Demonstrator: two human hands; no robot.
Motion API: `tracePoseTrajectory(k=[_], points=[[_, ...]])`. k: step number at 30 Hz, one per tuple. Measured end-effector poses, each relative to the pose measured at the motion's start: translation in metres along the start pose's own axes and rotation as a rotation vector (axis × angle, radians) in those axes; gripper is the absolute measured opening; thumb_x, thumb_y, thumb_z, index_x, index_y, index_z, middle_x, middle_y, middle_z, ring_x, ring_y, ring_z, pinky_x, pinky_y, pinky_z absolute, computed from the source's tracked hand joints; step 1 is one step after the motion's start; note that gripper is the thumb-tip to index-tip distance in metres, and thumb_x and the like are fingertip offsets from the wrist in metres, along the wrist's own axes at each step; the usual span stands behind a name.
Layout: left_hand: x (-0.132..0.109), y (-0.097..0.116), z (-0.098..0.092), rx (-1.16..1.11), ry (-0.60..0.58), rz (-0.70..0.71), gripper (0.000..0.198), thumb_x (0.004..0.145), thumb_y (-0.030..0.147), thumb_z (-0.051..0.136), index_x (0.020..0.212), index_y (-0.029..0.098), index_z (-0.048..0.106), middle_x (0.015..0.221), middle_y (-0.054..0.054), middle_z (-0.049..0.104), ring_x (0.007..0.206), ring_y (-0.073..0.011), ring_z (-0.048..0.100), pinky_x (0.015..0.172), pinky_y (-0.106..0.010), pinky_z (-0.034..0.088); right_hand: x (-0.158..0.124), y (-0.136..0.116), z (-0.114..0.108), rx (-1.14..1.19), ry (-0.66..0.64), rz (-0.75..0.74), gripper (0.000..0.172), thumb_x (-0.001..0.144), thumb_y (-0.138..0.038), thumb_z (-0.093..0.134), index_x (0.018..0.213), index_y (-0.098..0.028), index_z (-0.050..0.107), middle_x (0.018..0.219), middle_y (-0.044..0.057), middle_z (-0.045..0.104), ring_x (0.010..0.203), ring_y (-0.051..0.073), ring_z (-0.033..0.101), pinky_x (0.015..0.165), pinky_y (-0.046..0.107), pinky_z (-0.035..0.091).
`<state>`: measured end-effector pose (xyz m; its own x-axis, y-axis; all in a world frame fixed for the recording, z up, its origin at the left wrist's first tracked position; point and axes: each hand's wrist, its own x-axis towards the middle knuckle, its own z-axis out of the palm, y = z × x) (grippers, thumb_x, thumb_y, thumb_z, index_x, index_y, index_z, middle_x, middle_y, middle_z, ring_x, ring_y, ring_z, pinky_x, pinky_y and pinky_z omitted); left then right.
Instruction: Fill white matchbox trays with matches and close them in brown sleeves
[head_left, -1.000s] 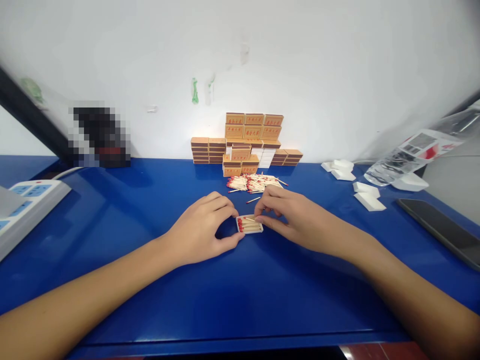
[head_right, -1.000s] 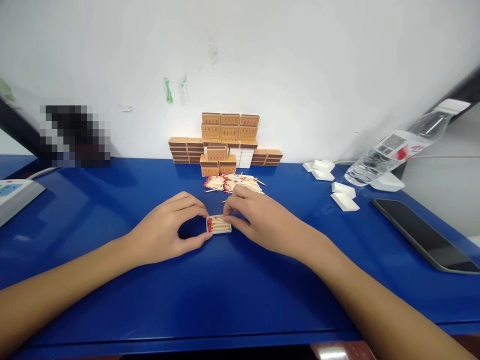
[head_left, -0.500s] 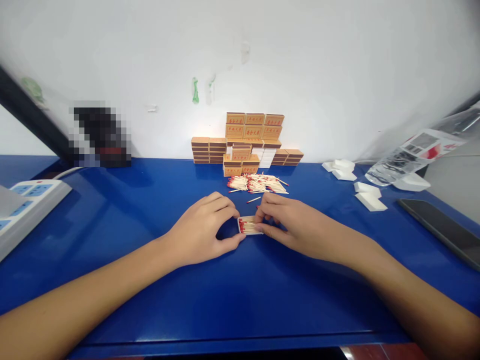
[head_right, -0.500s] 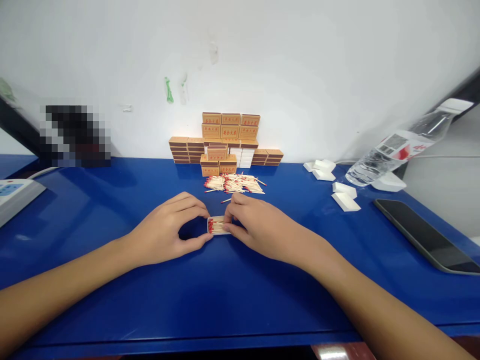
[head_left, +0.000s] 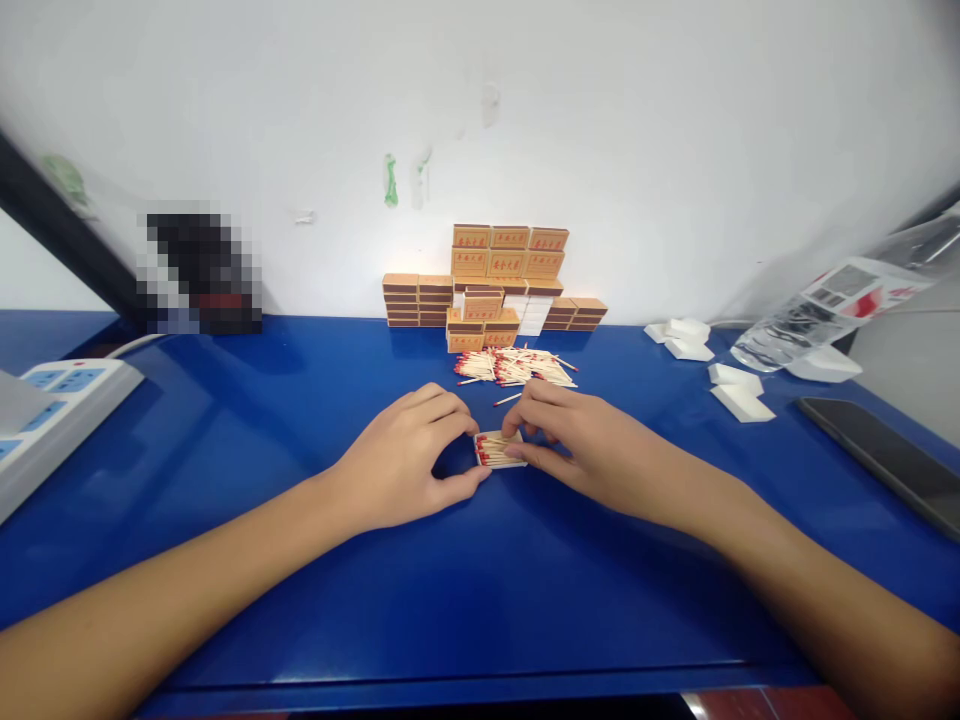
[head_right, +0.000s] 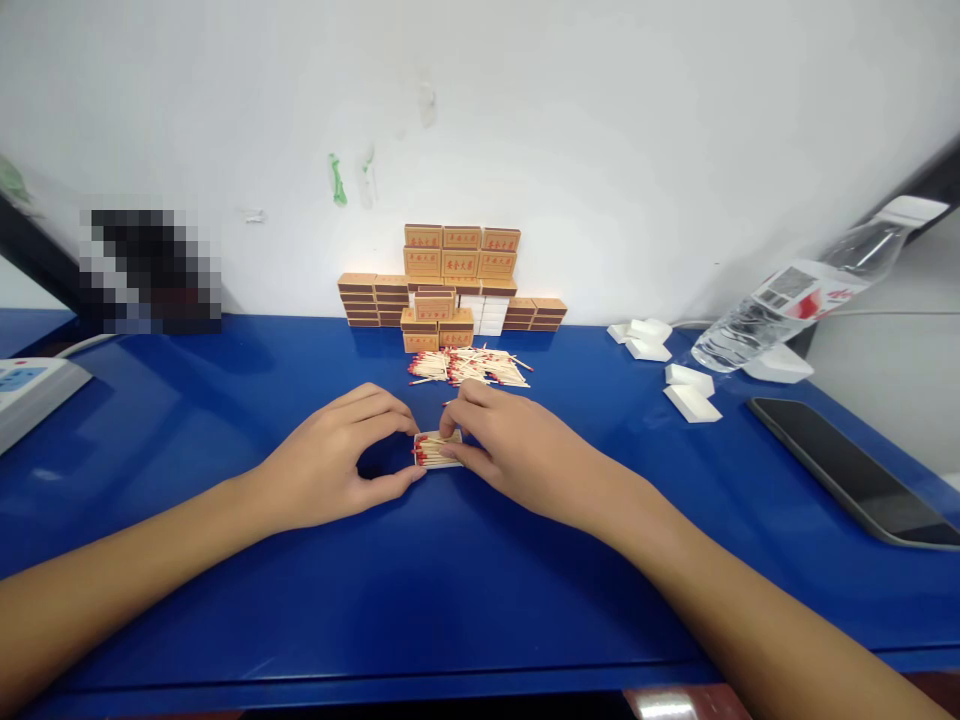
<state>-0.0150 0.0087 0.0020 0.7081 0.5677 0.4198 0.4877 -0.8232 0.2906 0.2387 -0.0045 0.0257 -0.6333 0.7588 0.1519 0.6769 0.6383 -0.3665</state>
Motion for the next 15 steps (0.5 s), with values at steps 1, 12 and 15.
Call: tracePoseTrajectory(k=[1,12,15], points=[[-0.0002,0.0000,0.0000,0.001,0.001,0.001,0.021,0.096,0.035,0.072,0.105,0.016,0.071,0.106,-0.009,0.074,0.103,-0.0271,0.064,0.094,-0.046,0.058,-0.0002,0.0003,0.0000,-0.003,0.003,-0.002,0.011,0.107,-0.027,0.059,0.103,-0.022,0.068,0.106,0.006,0.066,0.085,0.019,0.065,0.074,0.033,0.049],[-0.0003,0.0014,-0.0007,-0.015,0.008,0.020,0.020,0.095,0.034,0.073,0.105,0.017,0.070,0.106,-0.009,0.073,0.103,-0.0270,0.065,0.094,-0.046,0.058,0.0006,-0.0045,0.0020,0.035,0.031,-0.019,0.012,0.106,-0.031,0.061,0.105,-0.022,0.069,0.105,0.006,0.065,0.083,0.018,0.064,0.074,0.033,0.049],[-0.0002,0.0025,-0.0019,-0.029,0.008,0.046,0.018,0.096,0.032,0.072,0.104,0.017,0.070,0.107,-0.009,0.073,0.103,-0.0263,0.065,0.095,-0.045,0.058,0.0020,-0.0064,0.0058,0.062,0.031,-0.041,0.011,0.106,-0.030,0.063,0.104,-0.022,0.071,0.104,0.006,0.063,0.082,0.017,0.063,0.073,0.032,0.049]])
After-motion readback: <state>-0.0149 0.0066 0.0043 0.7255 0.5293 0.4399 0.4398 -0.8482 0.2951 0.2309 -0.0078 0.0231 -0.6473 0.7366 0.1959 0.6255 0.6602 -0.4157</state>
